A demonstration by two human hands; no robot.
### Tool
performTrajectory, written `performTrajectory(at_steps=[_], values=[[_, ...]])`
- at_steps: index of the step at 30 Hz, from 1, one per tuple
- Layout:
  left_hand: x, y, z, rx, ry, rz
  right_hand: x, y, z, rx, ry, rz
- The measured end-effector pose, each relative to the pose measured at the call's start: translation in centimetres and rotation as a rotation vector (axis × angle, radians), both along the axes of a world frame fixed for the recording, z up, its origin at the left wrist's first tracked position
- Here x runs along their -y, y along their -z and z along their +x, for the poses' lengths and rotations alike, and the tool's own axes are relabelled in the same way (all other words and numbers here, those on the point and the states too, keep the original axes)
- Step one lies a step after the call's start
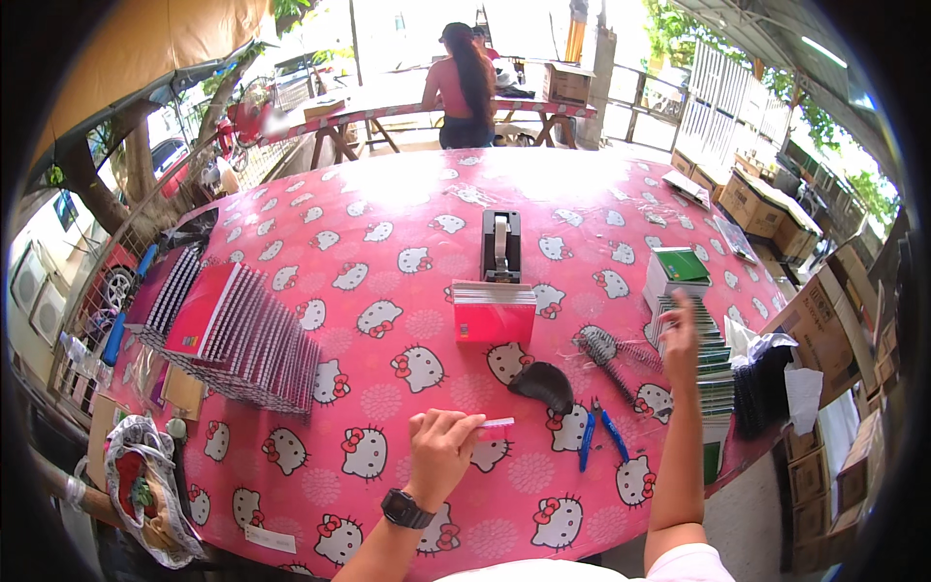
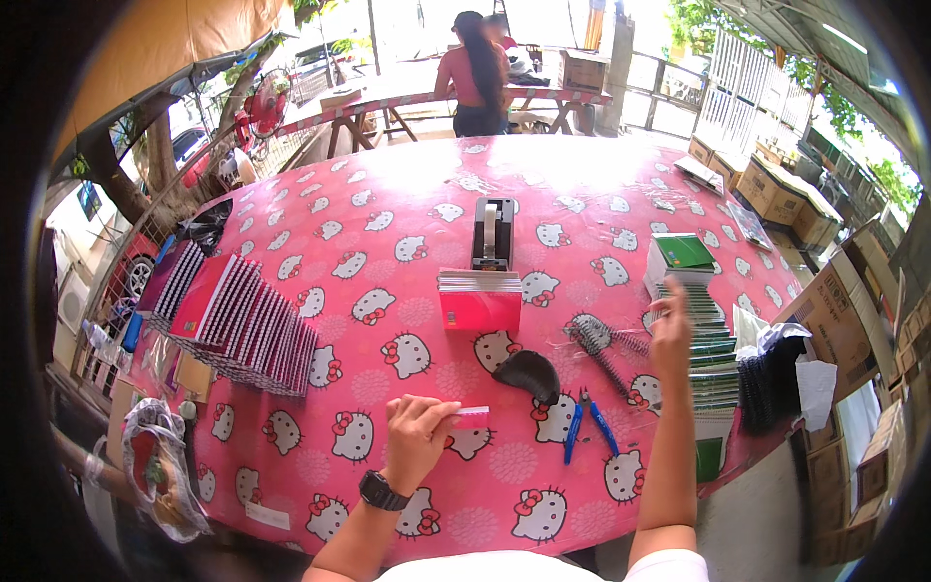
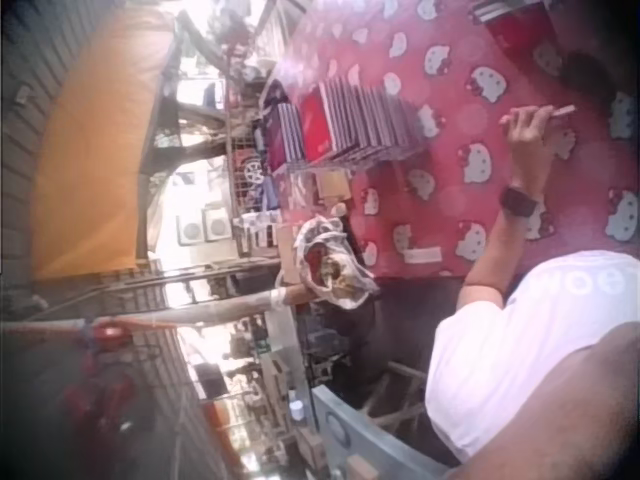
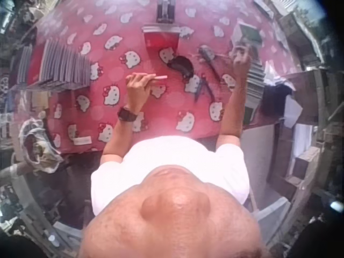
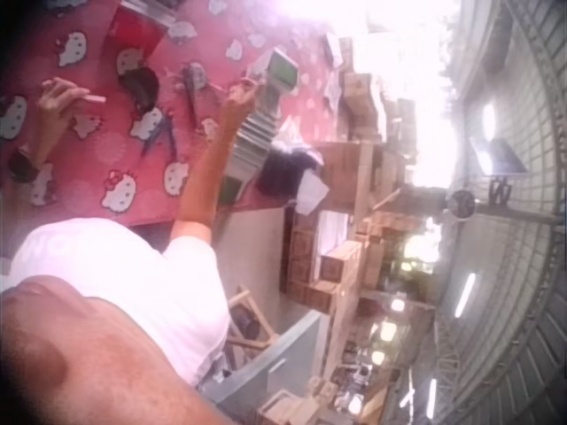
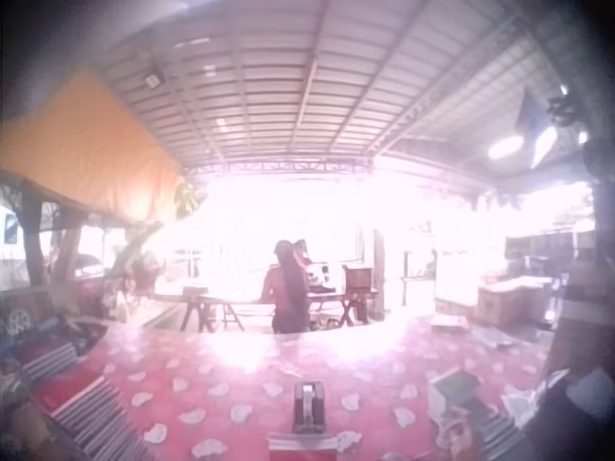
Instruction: The person assembles spiral-bound notebooks by inserting a black plastic cover into a pink notebook and securing it with a stapler. The person repeatedly picks up notebooks, aligns the cover, staples the binding, and stacks the finished units on the table.
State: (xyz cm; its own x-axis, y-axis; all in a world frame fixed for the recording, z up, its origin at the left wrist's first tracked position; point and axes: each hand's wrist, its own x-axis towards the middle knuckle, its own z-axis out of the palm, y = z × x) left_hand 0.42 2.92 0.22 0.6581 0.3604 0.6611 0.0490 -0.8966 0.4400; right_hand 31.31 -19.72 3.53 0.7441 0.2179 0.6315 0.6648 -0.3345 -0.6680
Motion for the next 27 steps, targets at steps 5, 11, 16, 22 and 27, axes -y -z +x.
performTrajectory(at_steps=[5, 11, 16, 22, 27], values=[[-1.2, -1.1, 1.4, 0.009, -0.039, -0.001, 3.8, -11.9, -4.8, 0.063, -0.031, 0.692], [-1.8, 0.0, 0.2, -0.064, -0.104, -0.033, -5.4, -3.3, -10.8, -0.574, -0.581, -0.05], [-2.0, -0.2, 1.3, -0.053, -0.078, -0.02, -7.8, -0.7, -13.7, -0.705, -0.834, -0.318], [-1.8, -0.6, 1.2, -0.091, 0.003, -0.062, -9.4, 0.3, -13.7, -0.309, -0.818, -0.317], [-1.8, -0.4, 1.1, -0.086, 0.001, -0.067, -9.7, 0.7, -13.9, -0.346, -0.858, -0.292]])
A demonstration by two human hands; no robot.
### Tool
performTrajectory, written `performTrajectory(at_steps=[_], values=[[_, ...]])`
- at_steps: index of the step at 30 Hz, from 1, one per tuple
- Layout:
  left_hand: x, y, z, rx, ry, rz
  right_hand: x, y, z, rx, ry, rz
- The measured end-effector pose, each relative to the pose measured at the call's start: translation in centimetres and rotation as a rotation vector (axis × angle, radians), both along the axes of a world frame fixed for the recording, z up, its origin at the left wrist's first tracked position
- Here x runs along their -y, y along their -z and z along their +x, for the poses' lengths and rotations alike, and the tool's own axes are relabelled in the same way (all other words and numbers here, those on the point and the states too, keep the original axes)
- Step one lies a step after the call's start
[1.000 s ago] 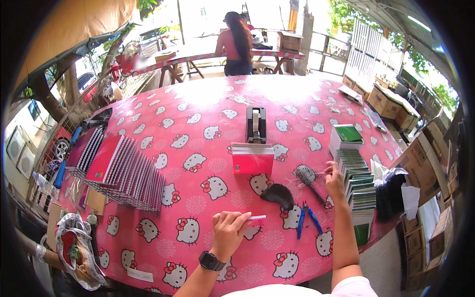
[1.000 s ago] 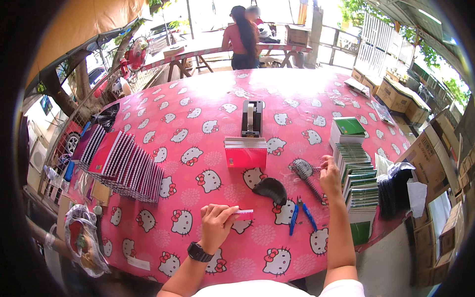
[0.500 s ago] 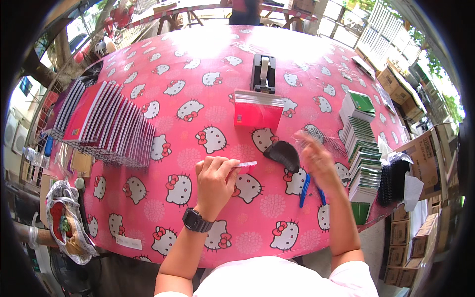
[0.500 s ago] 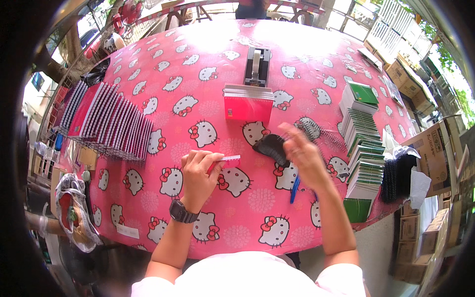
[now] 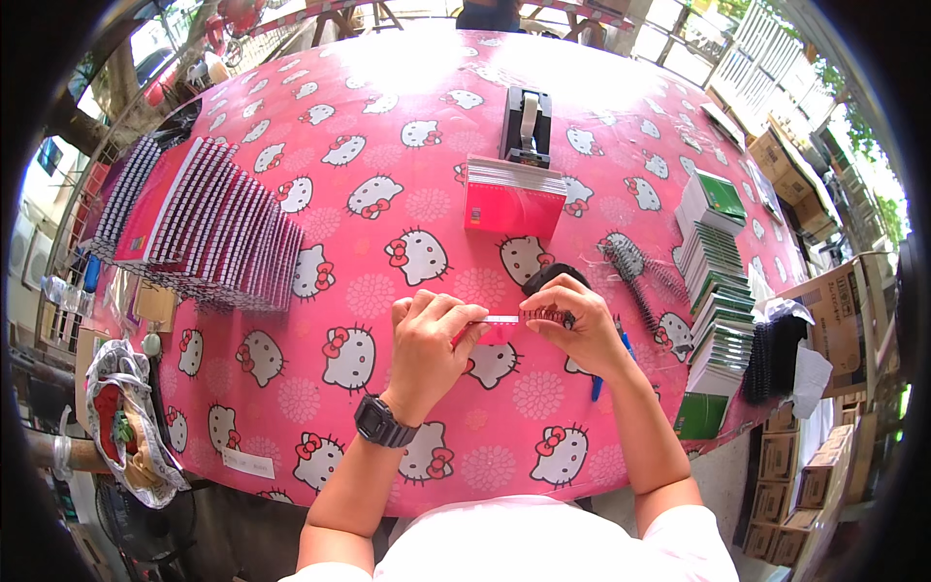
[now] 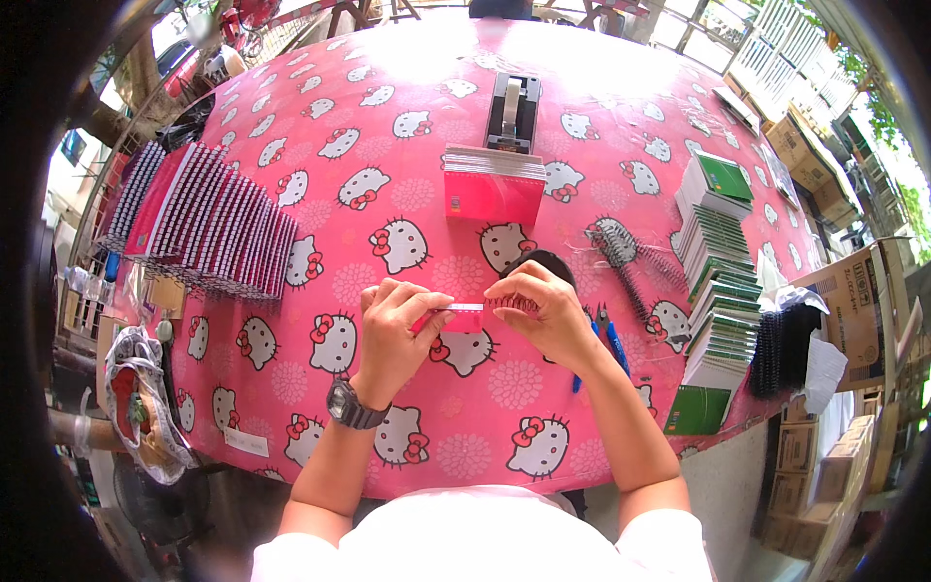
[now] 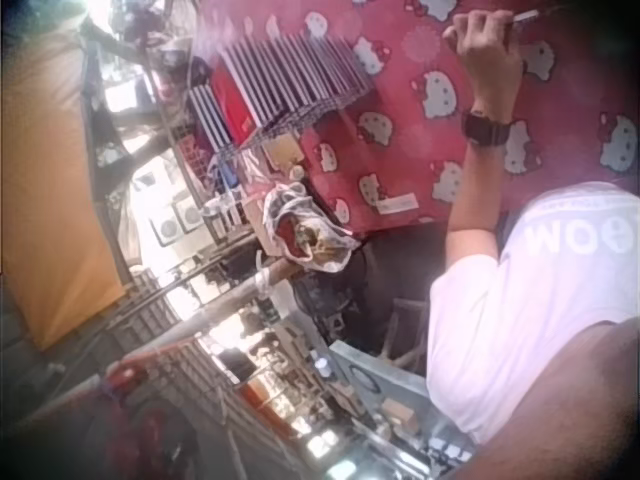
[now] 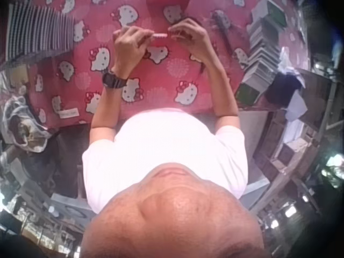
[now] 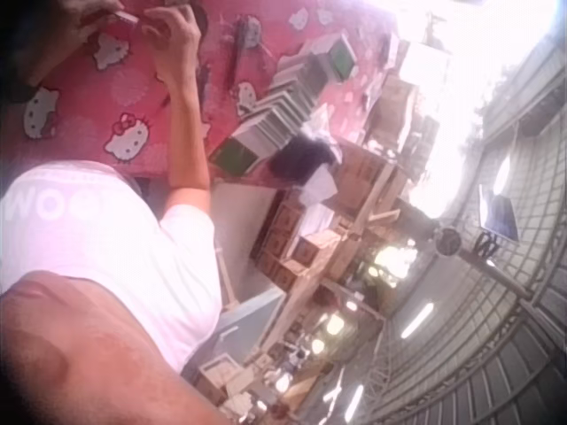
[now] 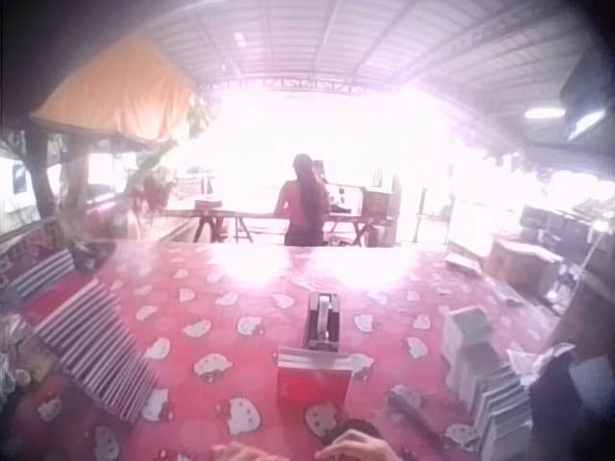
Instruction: The person assembles spiral-bound notebooks by inserting a black plastic cover into a pink notebook and securing it with a stapler. The person repeatedly picks up notebooks, aligns the cover, staples the binding, and stacks the finished units on the table.
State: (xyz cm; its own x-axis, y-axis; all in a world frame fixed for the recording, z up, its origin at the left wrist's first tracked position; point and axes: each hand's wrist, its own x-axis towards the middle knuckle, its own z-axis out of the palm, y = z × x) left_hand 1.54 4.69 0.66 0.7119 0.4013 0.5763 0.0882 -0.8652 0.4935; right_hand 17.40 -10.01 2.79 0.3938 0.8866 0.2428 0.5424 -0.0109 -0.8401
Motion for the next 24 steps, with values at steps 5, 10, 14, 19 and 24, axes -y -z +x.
performTrajectory(at_steps=[5, 10, 14, 19, 24], values=[[0.0, -0.2, 0.1, 0.004, 0.01, -0.007, -0.4, 1.0, 0.0, 0.031, 0.08, 0.078], [-0.2, -0.2, 0.1, -0.015, 0.018, -0.01, -1.2, 1.6, -0.1, 0.214, 0.074, 0.07], [-0.2, -0.1, 0.1, -0.017, 0.007, 0.005, -1.4, 1.7, 0.1, 0.269, 0.024, 0.102], [-0.1, -0.2, 0.0, -0.034, -0.005, -0.004, -0.3, 0.7, 0.4, 0.16, -0.159, 0.003], [0.3, -0.7, -0.2, -0.084, 0.027, 0.01, 0.1, -1.0, -0.4, 0.123, -0.159, 0.012]])
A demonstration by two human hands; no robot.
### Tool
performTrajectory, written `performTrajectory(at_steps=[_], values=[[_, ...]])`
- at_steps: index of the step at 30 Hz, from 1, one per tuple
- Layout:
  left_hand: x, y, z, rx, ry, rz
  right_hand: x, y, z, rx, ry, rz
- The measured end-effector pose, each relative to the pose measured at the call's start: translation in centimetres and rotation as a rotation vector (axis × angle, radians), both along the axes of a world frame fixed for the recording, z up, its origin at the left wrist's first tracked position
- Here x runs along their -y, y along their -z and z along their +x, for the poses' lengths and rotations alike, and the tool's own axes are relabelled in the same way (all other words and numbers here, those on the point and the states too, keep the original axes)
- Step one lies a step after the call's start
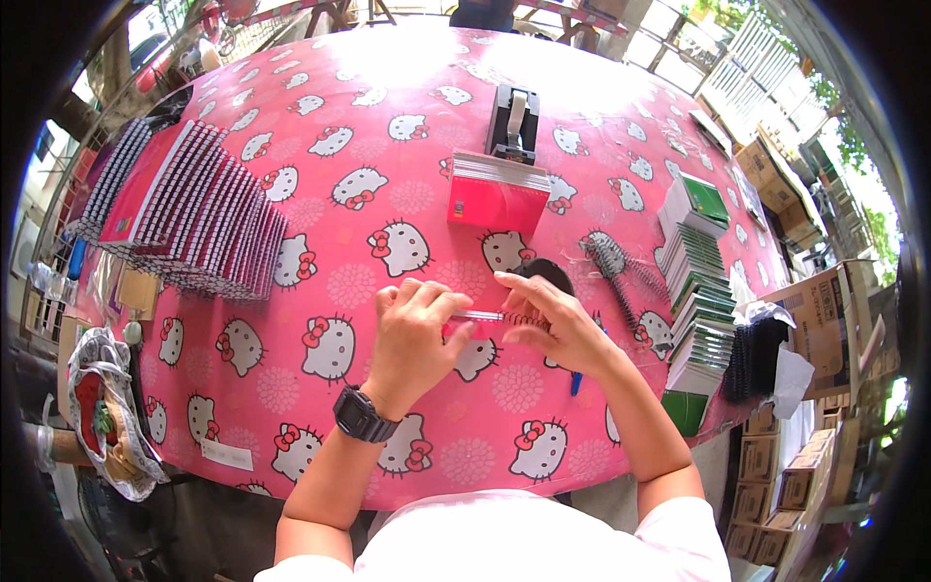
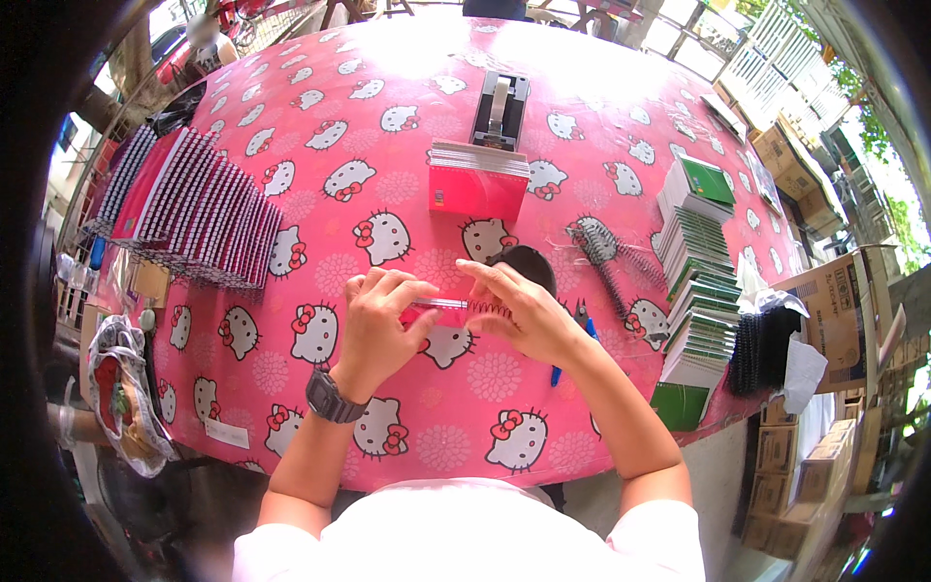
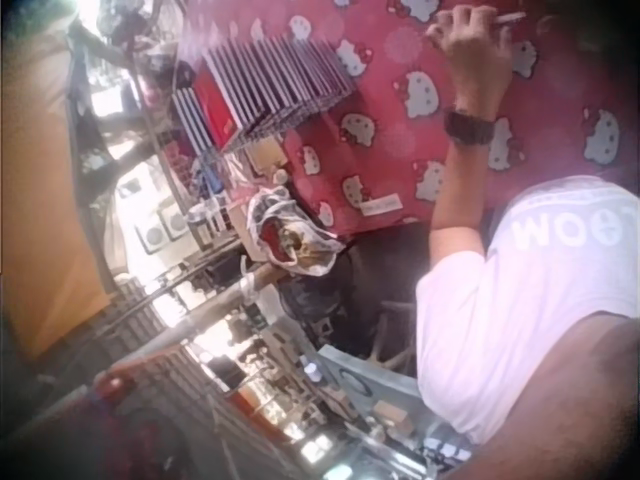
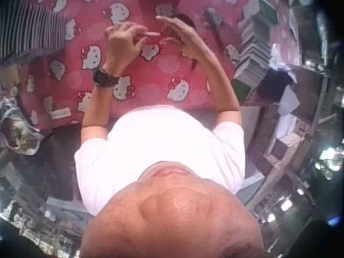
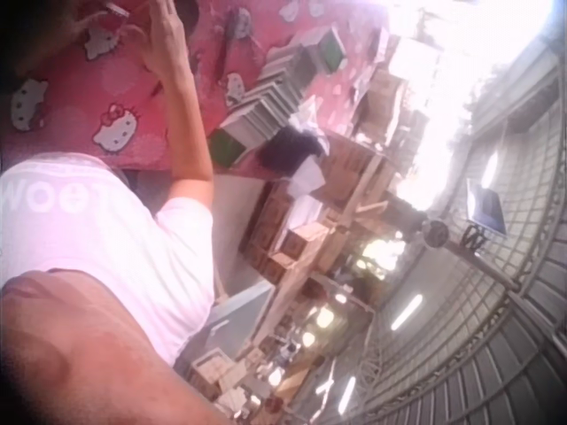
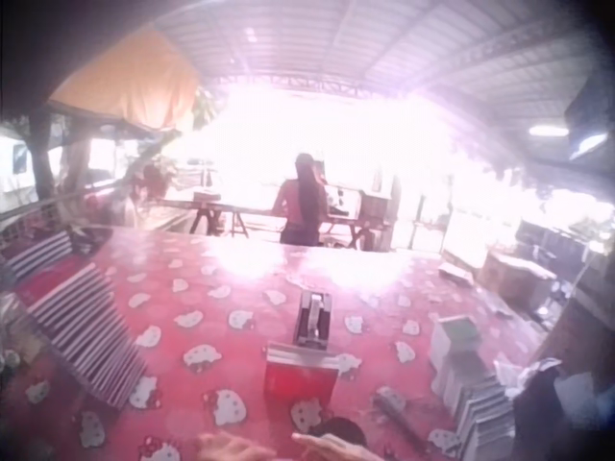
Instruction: The person assembles spiral-bound notebooks by inserting a black plastic cover into a pink notebook and securing it with a stapler. The person repeatedly picks up notebooks, aligns the cover, staples the binding, and stacks the finished units on the table.
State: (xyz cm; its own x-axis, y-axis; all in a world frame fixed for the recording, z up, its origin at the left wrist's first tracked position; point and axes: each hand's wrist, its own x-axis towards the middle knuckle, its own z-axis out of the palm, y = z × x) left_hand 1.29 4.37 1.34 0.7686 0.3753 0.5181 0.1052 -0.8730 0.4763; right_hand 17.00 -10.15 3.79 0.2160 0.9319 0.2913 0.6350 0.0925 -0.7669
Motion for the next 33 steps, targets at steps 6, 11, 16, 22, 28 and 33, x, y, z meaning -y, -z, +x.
performTrajectory(at_steps=[6, 11, 16, 22, 28, 33], values=[[2.0, 0.2, 0.9, -0.076, 0.106, 0.001, 0.9, 0.7, 0.7, -0.019, -0.037, -0.217], [2.0, -0.3, 0.2, -0.059, 0.089, 0.048, 0.8, 1.5, 7.0, 0.441, 0.233, -0.173], [1.6, 0.1, 0.1, -0.038, 0.176, 0.013, 1.9, 0.2, 6.5, 0.214, 0.135, -0.677], [1.7, -0.7, 0.0, -0.026, 0.183, 0.025, 1.5, 1.7, 6.4, 0.493, 0.2, -0.481], [1.7, -0.4, -0.1, 0.011, 0.205, 0.009, 0.1, 3.7, 6.6, 0.364, 0.095, -0.385], [1.1, 0.4, -0.4, -0.093, 0.206, 0.078, 0.1, 3.5, 6.0, 0.387, 0.068, -0.389]])
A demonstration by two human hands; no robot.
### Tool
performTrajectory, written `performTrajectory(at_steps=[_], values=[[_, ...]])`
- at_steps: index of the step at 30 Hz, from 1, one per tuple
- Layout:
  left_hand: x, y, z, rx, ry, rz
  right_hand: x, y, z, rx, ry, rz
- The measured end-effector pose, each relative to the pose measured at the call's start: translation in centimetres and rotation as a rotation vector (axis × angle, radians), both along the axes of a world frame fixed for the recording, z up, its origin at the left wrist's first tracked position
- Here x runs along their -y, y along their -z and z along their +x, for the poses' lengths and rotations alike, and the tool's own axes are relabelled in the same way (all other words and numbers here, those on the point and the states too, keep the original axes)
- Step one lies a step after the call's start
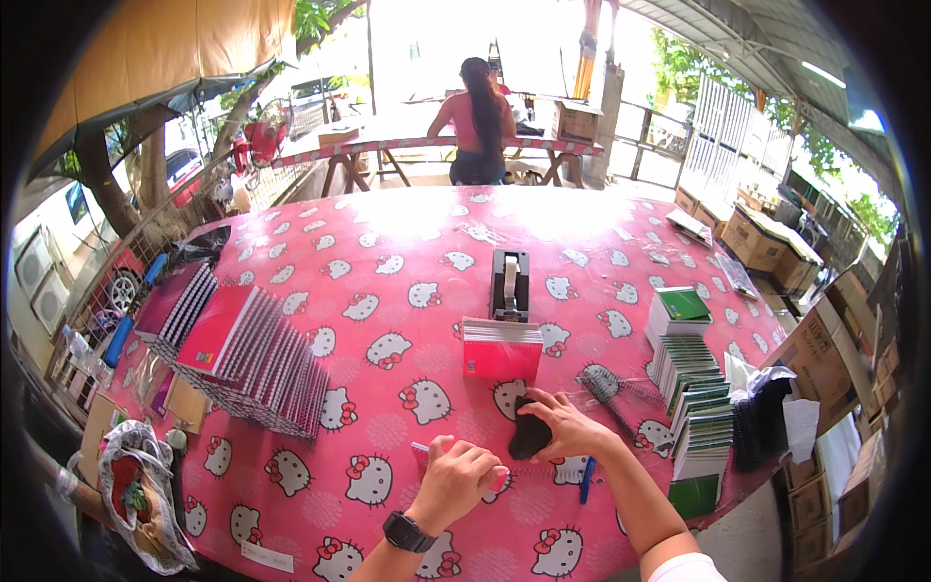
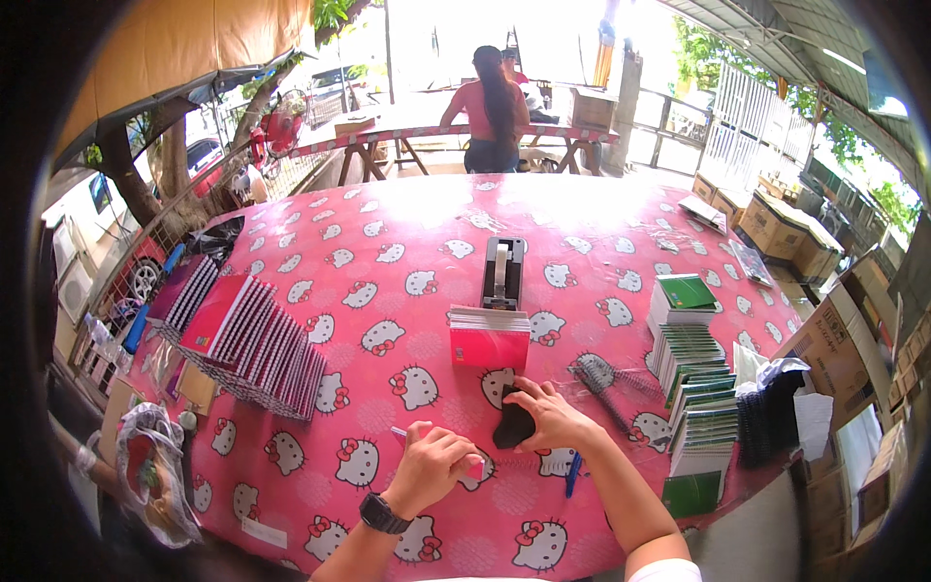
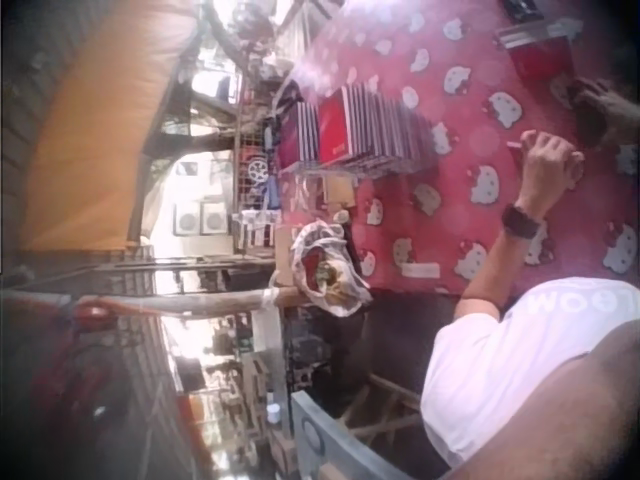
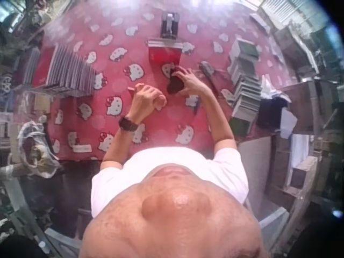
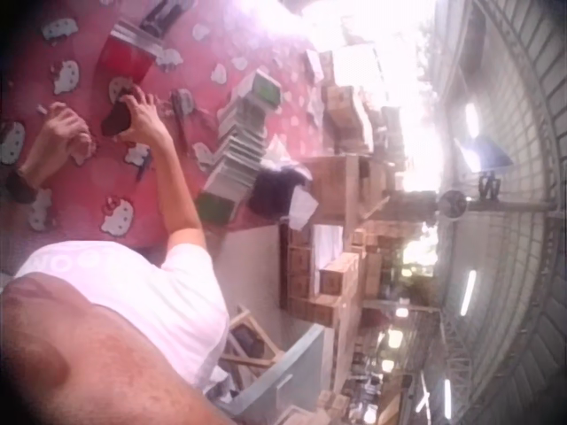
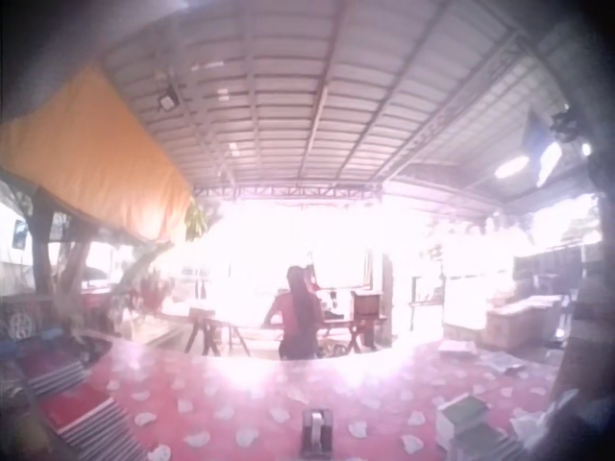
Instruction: The person assembles spiral-bound notebooks by inserting a black plastic cover into a pink notebook and securing it with a stapler. The person repeatedly picks up notebooks, aligns the cover, staples the binding, and stacks the finished units on the table.
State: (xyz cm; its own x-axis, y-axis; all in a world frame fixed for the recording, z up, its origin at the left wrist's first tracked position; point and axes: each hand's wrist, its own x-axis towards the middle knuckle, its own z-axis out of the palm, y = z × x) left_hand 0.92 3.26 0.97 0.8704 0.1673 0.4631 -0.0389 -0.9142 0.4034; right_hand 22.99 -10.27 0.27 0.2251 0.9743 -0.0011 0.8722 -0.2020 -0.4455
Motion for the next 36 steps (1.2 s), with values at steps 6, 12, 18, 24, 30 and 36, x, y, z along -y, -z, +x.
performTrajectory(at_steps=[6, 12, 18, 24, 30, 36], values=[[-1.9, -0.7, -0.8, 0.01, -0.055, 0.046, 1.2, -0.3, 0.2, -0.547, 0.052, 0.105], [-2.1, -0.4, -0.8, -0.019, -0.048, -0.003, 1.3, -0.5, -2.4, -1.038, -0.131, 0.061], [-2.0, -0.3, -0.5, 0.029, -0.028, -0.003, 1.3, -1.6, -3.1, -0.975, -0.193, 0.132], [-2.1, -0.1, -0.7, 0.006, -0.081, 0.015, 0.7, 0.0, -3.3, -1.18, -0.138, 0.199], [-1.7, -0.4, -0.5, 0.041, -0.07, -0.03, 0.7, 1.2, -3.4, -1.085, -0.055, 0.165], [-1.9, -0.4, -0.8, 0.009, -0.122, -0.186, 0.1, 0.9, -3.6, -0.852, 0.099, 0.031]])
